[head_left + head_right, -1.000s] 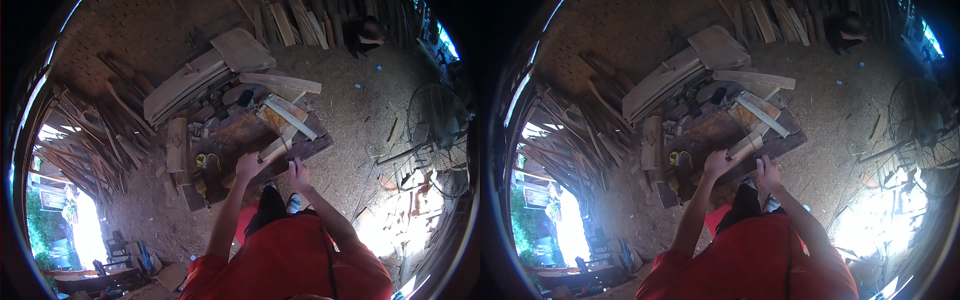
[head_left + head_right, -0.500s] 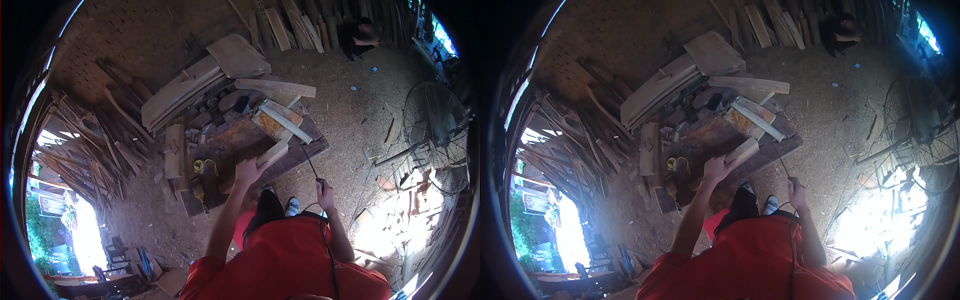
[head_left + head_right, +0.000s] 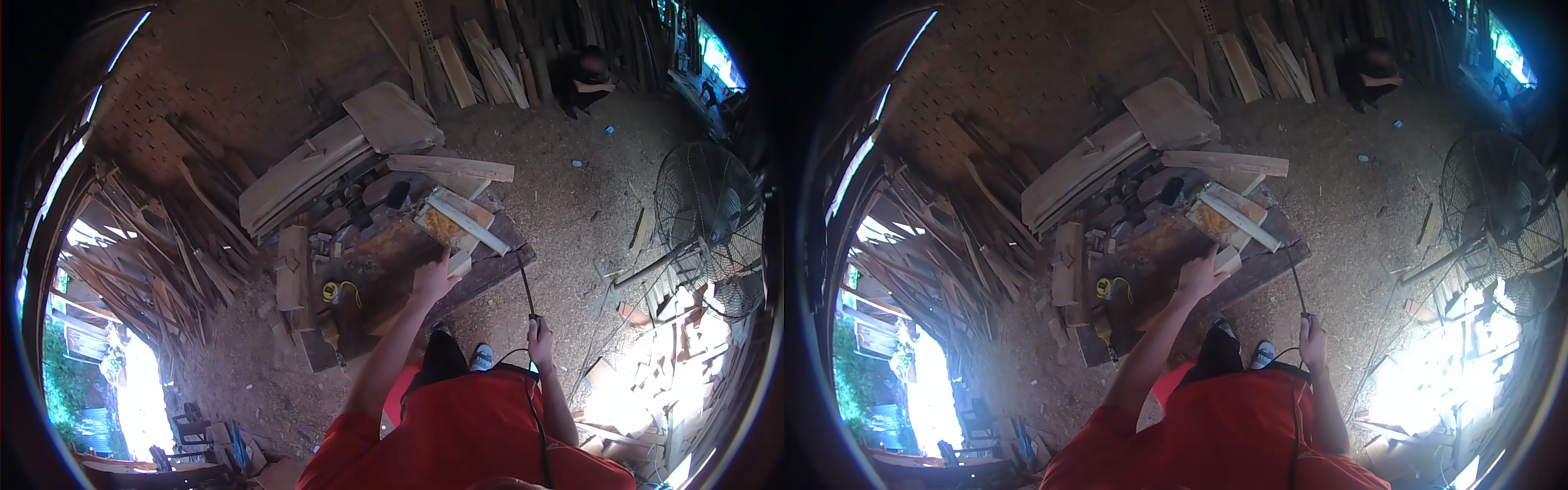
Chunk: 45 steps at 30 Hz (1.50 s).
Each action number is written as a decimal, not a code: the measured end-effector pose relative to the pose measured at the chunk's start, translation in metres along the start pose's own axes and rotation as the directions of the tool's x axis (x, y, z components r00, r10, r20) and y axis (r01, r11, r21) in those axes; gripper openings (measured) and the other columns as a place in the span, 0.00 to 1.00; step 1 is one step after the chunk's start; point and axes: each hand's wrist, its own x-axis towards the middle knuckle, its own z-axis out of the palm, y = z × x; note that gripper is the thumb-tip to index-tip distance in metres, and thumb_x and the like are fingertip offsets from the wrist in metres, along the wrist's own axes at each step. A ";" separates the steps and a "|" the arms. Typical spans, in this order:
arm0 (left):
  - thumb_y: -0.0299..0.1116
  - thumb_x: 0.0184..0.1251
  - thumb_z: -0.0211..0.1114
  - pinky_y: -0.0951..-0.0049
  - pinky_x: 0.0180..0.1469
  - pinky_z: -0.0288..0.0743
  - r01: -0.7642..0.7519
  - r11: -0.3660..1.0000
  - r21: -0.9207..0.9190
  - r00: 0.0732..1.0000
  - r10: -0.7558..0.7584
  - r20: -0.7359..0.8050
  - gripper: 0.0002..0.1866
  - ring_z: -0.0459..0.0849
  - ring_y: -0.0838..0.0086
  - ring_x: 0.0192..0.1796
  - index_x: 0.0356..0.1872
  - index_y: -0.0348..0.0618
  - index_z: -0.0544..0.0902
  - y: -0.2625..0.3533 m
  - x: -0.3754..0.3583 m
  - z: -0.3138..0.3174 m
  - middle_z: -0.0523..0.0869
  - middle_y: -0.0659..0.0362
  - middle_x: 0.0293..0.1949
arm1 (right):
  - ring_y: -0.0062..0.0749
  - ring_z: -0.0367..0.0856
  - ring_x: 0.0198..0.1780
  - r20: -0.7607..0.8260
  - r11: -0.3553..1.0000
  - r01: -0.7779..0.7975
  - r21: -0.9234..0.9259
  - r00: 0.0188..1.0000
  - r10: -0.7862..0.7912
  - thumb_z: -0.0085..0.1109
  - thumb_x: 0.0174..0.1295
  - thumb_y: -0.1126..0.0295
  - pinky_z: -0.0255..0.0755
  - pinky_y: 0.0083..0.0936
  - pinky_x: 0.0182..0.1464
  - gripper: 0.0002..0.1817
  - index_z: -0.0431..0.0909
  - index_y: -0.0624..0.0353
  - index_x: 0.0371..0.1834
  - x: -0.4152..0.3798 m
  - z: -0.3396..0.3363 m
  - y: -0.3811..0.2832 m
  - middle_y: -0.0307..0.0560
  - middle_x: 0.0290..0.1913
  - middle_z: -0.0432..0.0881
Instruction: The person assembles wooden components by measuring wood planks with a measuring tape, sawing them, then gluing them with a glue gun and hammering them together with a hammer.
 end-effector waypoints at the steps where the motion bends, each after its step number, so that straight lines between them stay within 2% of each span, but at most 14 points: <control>1: 0.58 0.64 0.74 0.46 0.54 0.84 -0.028 1.000 -0.001 1.000 0.028 -0.009 0.42 0.92 0.44 0.49 0.73 0.44 0.76 -0.001 0.003 0.004 0.91 0.39 0.46 | 0.31 0.79 0.22 -0.012 1.000 -0.002 -0.001 1.000 0.002 0.47 0.85 0.57 0.71 0.34 0.27 0.18 0.77 0.61 0.46 0.001 -0.001 0.001 0.43 0.20 0.77; 6: 0.57 0.67 0.73 0.47 0.56 0.84 -0.060 0.997 -0.043 0.997 0.058 -0.048 0.33 0.90 0.39 0.50 0.61 0.39 0.83 -0.008 -0.004 -0.008 0.91 0.37 0.46 | 0.31 0.79 0.22 -0.030 1.000 0.010 0.021 1.000 -0.009 0.47 0.85 0.57 0.69 0.35 0.26 0.18 0.78 0.61 0.46 0.001 -0.003 0.005 0.45 0.20 0.77; 11: 0.61 0.68 0.71 0.49 0.51 0.86 -0.015 0.968 -0.251 0.949 -0.066 -0.309 0.37 0.92 0.44 0.46 0.64 0.38 0.83 -0.010 -0.022 -0.068 0.92 0.37 0.44 | 0.57 0.83 0.27 -0.021 1.000 0.015 -0.005 1.000 -0.015 0.48 0.84 0.59 0.68 0.47 0.28 0.16 0.79 0.61 0.51 0.002 -0.012 -0.006 0.59 0.23 0.78; 13: 0.53 0.69 0.74 0.55 0.48 0.87 -0.044 0.901 -0.431 0.911 -0.140 -0.387 0.32 0.94 0.49 0.44 0.59 0.32 0.83 -0.007 -0.039 -0.105 0.92 0.38 0.43 | 0.44 0.81 0.24 -0.028 1.000 0.026 -0.015 0.999 -0.026 0.47 0.85 0.58 0.69 0.42 0.28 0.17 0.78 0.62 0.49 0.005 -0.009 -0.007 0.52 0.22 0.78; 17: 0.37 0.69 0.77 0.63 0.47 0.86 -0.285 0.728 -0.623 0.687 -0.298 -0.663 0.24 0.95 0.60 0.45 0.58 0.30 0.83 -0.027 -0.054 -0.091 0.93 0.44 0.43 | 0.34 0.79 0.22 -0.033 0.999 0.045 -0.007 0.998 -0.045 0.48 0.85 0.58 0.69 0.37 0.27 0.17 0.78 0.61 0.46 0.019 -0.003 -0.002 0.47 0.21 0.77; 22: 0.30 0.75 0.72 0.66 0.57 0.83 -0.455 0.578 -0.677 0.379 -0.562 -0.735 0.25 0.89 0.67 0.54 0.66 0.29 0.77 -0.048 -0.069 -0.033 0.89 0.48 0.55 | 0.34 0.78 0.22 -0.048 0.999 0.029 0.032 0.998 -0.027 0.48 0.85 0.59 0.69 0.37 0.27 0.17 0.77 0.61 0.45 0.021 0.001 -0.010 0.47 0.21 0.77; 23: 0.28 0.77 0.69 0.65 0.61 0.81 -0.447 0.559 -0.698 0.402 -0.572 -0.715 0.25 0.86 0.66 0.59 0.69 0.29 0.73 -0.050 -0.078 -0.025 0.85 0.47 0.60 | 0.34 0.78 0.22 -0.048 0.999 0.028 0.042 0.999 -0.026 0.48 0.85 0.59 0.69 0.36 0.27 0.17 0.77 0.61 0.45 0.018 0.000 -0.010 0.46 0.21 0.77; 26: 0.28 0.77 0.69 0.65 0.60 0.82 -0.435 0.554 -0.710 0.357 -0.618 -0.700 0.26 0.87 0.66 0.58 0.70 0.29 0.72 -0.055 -0.091 -0.020 0.85 0.47 0.59 | 0.54 0.85 0.28 0.007 0.998 -0.032 0.053 0.999 0.031 0.49 0.84 0.59 0.71 0.46 0.31 0.16 0.77 0.62 0.50 0.015 -0.005 -0.011 0.58 0.25 0.80; 27: 0.27 0.78 0.69 0.66 0.59 0.82 -0.422 0.489 -0.763 0.395 -0.659 -0.640 0.25 0.87 0.66 0.58 0.69 0.29 0.73 -0.058 -0.094 -0.021 0.85 0.48 0.59 | 0.55 0.85 0.28 0.013 0.999 -0.036 0.009 0.999 0.036 0.49 0.84 0.58 0.71 0.46 0.31 0.16 0.77 0.62 0.49 0.015 -0.006 -0.011 0.58 0.25 0.80; 30: 0.34 0.78 0.70 0.69 0.55 0.82 -0.389 0.575 -0.720 0.401 -0.598 -0.694 0.21 0.88 0.70 0.54 0.61 0.29 0.76 -0.057 -0.107 -0.029 0.87 0.50 0.53 | 0.57 0.85 0.29 0.020 1.000 -0.023 0.011 1.000 0.023 0.48 0.84 0.58 0.71 0.47 0.31 0.17 0.78 0.62 0.49 0.014 -0.006 -0.012 0.59 0.26 0.80; 33: 0.31 0.76 0.72 0.70 0.58 0.81 -0.323 0.552 -0.769 0.513 -0.581 -0.632 0.21 0.88 0.71 0.54 0.61 0.29 0.77 -0.060 -0.121 -0.045 0.87 0.51 0.54 | 0.59 0.86 0.30 0.031 0.999 -0.050 -0.002 0.998 0.050 0.48 0.84 0.58 0.71 0.47 0.32 0.17 0.78 0.62 0.49 0.014 -0.006 -0.016 0.60 0.26 0.80; 36: 0.29 0.74 0.74 0.70 0.59 0.82 -0.267 0.544 -0.795 0.592 -0.558 -0.581 0.20 0.88 0.71 0.55 0.59 0.29 0.79 -0.069 -0.130 -0.062 0.89 0.51 0.54 | 0.35 0.77 0.22 -0.030 0.999 0.042 -0.001 0.999 -0.042 0.48 0.85 0.59 0.67 0.38 0.27 0.17 0.77 0.62 0.44 0.016 0.001 -0.019 0.48 0.21 0.76; 42: 0.31 0.70 0.77 0.69 0.48 0.86 -0.041 0.673 -0.739 0.740 -0.477 -0.475 0.16 0.93 0.73 0.45 0.51 0.29 0.87 -0.102 -0.145 -0.103 0.94 0.52 0.44 | 0.32 0.77 0.22 0.012 1.000 0.004 0.010 1.000 -0.004 0.48 0.85 0.58 0.69 0.36 0.27 0.18 0.76 0.61 0.41 0.019 0.008 -0.009 0.45 0.20 0.77; 45: 0.34 0.71 0.78 0.70 0.45 0.88 -0.124 0.518 -0.846 0.701 -0.557 -0.444 0.17 0.92 0.73 0.44 0.50 0.29 0.89 -0.121 -0.153 -0.090 0.93 0.54 0.42 | 0.32 0.78 0.22 0.017 1.000 0.015 0.003 1.000 -0.015 0.48 0.85 0.57 0.70 0.36 0.27 0.18 0.76 0.61 0.42 0.022 0.004 -0.010 0.45 0.21 0.77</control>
